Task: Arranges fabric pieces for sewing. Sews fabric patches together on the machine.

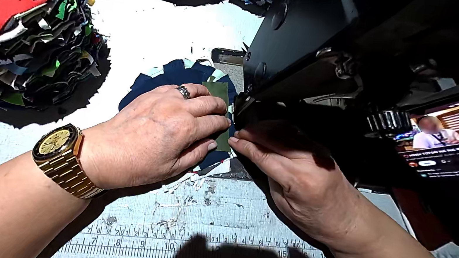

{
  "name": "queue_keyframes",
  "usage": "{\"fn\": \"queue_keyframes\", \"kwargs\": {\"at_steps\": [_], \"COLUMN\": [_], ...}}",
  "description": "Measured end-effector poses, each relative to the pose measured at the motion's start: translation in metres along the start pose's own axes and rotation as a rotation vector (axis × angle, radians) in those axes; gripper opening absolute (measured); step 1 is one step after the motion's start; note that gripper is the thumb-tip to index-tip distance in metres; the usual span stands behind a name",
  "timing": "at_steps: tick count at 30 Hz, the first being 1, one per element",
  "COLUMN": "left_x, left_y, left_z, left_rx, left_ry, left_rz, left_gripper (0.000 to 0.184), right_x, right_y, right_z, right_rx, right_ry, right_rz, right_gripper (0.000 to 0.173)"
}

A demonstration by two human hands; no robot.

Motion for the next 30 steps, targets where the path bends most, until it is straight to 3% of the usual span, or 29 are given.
{"fn": "queue_keyframes", "kwargs": {"at_steps": [6, 10, 13, 30], "left_x": [0.001, -0.007, -0.004, 0.003], "left_y": [0.001, 0.002, 0.003, -0.004], "left_z": [-0.001, 0.0, 0.008, -0.001], "left_rx": [-0.031, 0.076, 0.122, -0.011], "left_ry": [-0.004, 0.056, 0.136, 0.009], "left_rz": [-0.012, -0.077, -0.023, -0.012], "left_gripper": [0.047, 0.042, 0.041, 0.043], "right_x": [-0.004, 0.001, 0.001, -0.001], "right_y": [-0.003, 0.0, 0.0, -0.003], "right_z": [0.007, 0.007, 0.007, -0.003], "right_rx": [-0.002, -0.01, -0.014, 0.027], "right_ry": [-0.016, -0.009, -0.023, 0.053], "right_rz": [-0.053, 0.011, 0.007, -0.045], "right_gripper": [0.03, 0.032, 0.031, 0.025]}}
Point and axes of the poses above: each hand's wrist, its own y-axis away from the middle knuckle, its own x-axis out of the palm, z = x × y, the point moved 2 cm from there along -y, towards the middle knuckle
